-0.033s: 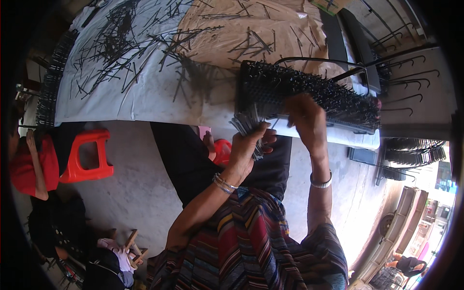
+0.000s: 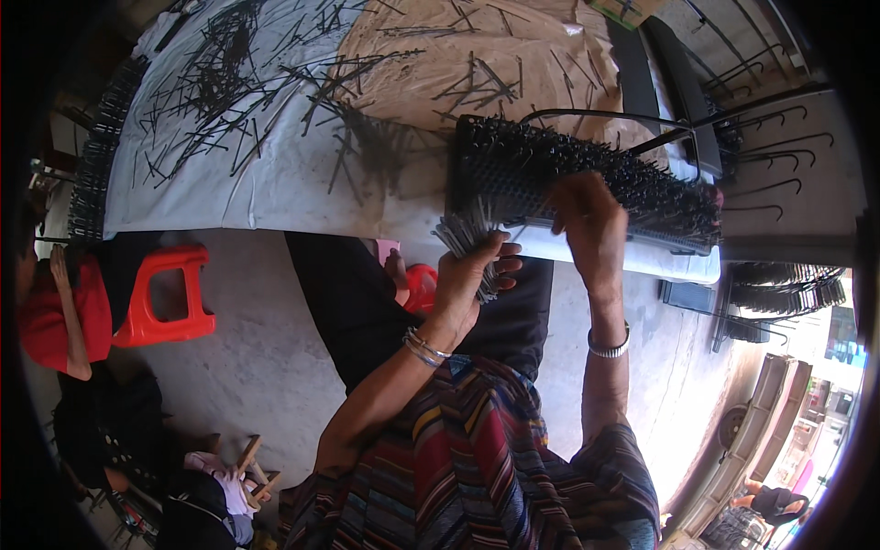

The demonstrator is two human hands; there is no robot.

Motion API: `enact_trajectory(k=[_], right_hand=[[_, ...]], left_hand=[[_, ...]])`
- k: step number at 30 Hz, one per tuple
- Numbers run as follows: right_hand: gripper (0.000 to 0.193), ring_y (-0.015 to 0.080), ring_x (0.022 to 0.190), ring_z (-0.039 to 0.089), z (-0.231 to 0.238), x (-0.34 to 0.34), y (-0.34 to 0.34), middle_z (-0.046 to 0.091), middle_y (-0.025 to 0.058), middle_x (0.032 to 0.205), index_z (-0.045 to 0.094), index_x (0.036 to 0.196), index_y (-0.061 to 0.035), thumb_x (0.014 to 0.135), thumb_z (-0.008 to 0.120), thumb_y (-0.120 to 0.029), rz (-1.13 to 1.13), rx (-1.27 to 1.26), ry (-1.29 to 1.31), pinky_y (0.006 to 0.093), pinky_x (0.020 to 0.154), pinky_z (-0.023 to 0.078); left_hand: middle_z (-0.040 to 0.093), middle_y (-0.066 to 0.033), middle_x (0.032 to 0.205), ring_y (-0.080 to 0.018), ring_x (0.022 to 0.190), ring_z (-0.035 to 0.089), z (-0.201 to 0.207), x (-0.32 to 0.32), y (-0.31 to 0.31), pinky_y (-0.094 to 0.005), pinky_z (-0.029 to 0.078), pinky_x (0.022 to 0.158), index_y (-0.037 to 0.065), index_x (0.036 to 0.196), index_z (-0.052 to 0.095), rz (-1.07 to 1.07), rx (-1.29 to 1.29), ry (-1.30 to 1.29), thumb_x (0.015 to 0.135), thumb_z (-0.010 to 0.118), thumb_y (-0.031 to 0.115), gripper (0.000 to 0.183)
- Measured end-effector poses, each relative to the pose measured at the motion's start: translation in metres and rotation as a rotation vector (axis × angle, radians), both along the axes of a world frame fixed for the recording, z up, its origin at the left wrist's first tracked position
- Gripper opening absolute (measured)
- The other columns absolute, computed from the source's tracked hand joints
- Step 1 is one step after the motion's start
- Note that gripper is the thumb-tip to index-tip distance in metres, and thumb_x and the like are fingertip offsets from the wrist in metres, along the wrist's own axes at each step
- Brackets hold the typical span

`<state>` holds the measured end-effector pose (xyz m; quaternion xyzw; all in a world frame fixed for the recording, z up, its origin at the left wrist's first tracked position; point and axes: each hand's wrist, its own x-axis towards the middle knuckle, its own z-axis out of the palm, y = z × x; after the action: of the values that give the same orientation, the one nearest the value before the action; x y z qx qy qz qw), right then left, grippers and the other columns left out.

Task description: Inserting thin metal wires into a black perforated board to create a specific assembly.

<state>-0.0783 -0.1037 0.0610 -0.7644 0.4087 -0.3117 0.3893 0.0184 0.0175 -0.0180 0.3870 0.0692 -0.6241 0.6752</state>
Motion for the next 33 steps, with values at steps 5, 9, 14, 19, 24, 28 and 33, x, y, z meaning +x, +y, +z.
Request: enact_trajectory(k=[5,9,14,19,24,28,33], right_hand=[[0.005,0.0164,0.056,0.06,-0.007,0.017,-0.018,0.061,0.0098,0.07,0.058,0.092,-0.0026,0.088,0.06,-0.001,-0.127,-0.391,-0.029,0.0297,0.051,0.046],[0.007,0.0317,0.064,0.061,-0.015,0.031,-0.024,0.061,0.015,0.075,0.057,0.092,-0.0018,0.087,0.061,0.0,-0.121,-0.53,-0.001,0.035,0.056,0.048],[0.009,0.0148,0.061,0.06,-0.026,0.035,-0.03,0.064,0.0109,0.073,0.062,0.096,-0.0052,0.087,0.062,-0.001,-0.018,-0.518,0.087,0.0267,0.055,0.046],[0.013,0.0284,0.078,0.063,-0.021,0.036,-0.034,0.06,0.009,0.09,0.068,0.095,-0.0101,0.083,0.067,-0.008,-0.033,-0.644,0.232,0.0356,0.067,0.05],[0.012,0.0289,0.08,0.063,-0.012,0.037,-0.036,0.061,0.0094,0.09,0.069,0.096,-0.0137,0.084,0.066,-0.014,0.006,-0.636,0.356,0.0364,0.067,0.05],[0.014,0.0285,0.081,0.063,-0.021,0.038,-0.046,0.06,0.0103,0.091,0.069,0.097,-0.0143,0.084,0.066,-0.016,0.017,-0.673,0.424,0.037,0.067,0.05],[0.021,0.023,0.076,0.066,-0.024,0.018,-0.034,0.066,0.0113,0.088,0.067,0.105,-0.0104,0.085,0.067,-0.018,0.0,-0.621,0.177,0.034,0.062,0.051]], left_hand=[[0.07,-0.0139,0.09,-0.018,0.07,0.066,-0.006,0.004,0.0,-0.0268,0.049,0.051,0.0,0.103,0.066,-0.051,-0.043,-0.057,0.088,0.068,0.021,0.026],[0.07,-0.0143,0.085,-0.0145,0.057,0.06,-0.004,0.0,-0.002,-0.025,0.044,0.047,-0.001,0.101,0.065,0.013,-0.052,-0.058,0.089,0.068,0.022,0.026],[0.07,-0.0148,0.083,-0.0126,0.053,0.056,-0.002,0.004,-0.002,-0.0231,0.043,0.047,0.0,0.101,0.064,-0.029,-0.064,-0.042,0.089,0.066,0.022,0.025],[0.07,-0.0158,0.082,-0.0121,0.051,0.054,-0.002,0.003,-0.003,-0.0225,0.042,0.045,0.0,0.099,0.064,-0.008,-0.075,-0.03,0.089,0.066,0.021,0.024],[0.07,-0.0168,0.084,-0.0123,0.051,0.054,0.003,0.001,-0.003,-0.0232,0.042,0.045,0.0,0.097,0.064,-0.029,-0.072,-0.063,0.089,0.066,0.02,0.021],[0.07,-0.017,0.086,-0.0126,0.051,0.055,0.005,-0.003,-0.002,-0.0233,0.043,0.045,0.0,0.097,0.063,-0.037,-0.09,-0.072,0.089,0.066,0.019,0.021],[0.07,-0.0154,0.087,-0.0136,0.055,0.058,0.008,-0.006,0.002,-0.0243,0.044,0.047,0.0,0.099,0.065,-0.051,-0.073,-0.072,0.089,0.067,0.018,0.022]])
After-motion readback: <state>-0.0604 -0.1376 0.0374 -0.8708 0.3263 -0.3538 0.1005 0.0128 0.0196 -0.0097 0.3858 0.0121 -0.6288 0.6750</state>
